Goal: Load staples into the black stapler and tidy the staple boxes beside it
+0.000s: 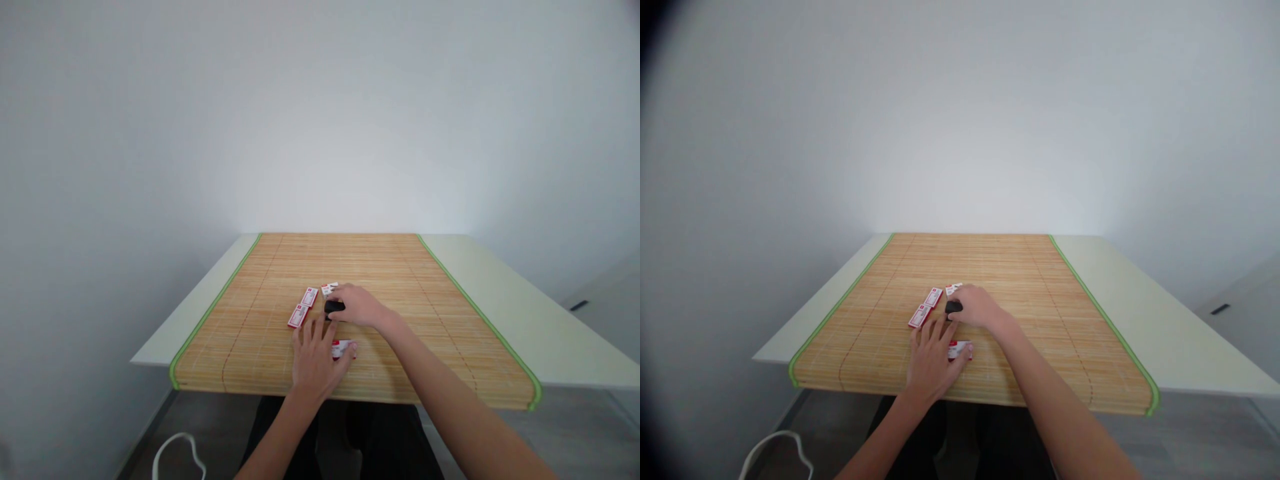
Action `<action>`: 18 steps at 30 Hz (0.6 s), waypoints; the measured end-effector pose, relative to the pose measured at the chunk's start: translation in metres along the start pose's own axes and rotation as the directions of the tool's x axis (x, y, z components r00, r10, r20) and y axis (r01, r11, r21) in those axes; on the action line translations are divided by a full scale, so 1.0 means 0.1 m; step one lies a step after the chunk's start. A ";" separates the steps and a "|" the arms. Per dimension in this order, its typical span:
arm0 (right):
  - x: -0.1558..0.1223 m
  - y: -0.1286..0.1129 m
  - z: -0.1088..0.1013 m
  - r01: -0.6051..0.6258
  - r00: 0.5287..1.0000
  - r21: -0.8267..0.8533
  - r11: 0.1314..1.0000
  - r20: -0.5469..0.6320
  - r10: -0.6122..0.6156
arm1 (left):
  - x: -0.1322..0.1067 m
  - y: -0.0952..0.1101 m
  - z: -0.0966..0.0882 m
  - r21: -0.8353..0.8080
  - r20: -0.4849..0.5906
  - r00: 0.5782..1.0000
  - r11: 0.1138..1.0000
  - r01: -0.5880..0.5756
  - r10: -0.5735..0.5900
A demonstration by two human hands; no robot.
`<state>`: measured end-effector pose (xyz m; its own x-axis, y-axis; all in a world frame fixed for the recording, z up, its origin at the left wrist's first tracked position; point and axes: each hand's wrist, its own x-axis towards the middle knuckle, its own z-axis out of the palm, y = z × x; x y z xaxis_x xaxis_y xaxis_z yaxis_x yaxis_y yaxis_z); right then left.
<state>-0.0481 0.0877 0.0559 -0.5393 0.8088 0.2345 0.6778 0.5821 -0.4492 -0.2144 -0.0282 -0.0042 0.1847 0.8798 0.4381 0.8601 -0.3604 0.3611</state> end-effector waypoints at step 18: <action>-0.28 0.10 -0.47 -0.082 0.991 0.287 0.954 -0.075 0.108 | 0.00 0.00 -0.01 0.006 0.012 1.000 1.000 0.003 -0.003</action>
<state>-0.0027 0.0749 0.0852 -0.4243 0.8708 0.2483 0.5479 0.4652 -0.6953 -0.2147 -0.0283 -0.0036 0.1877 0.8844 0.4274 0.8635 -0.3559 0.3573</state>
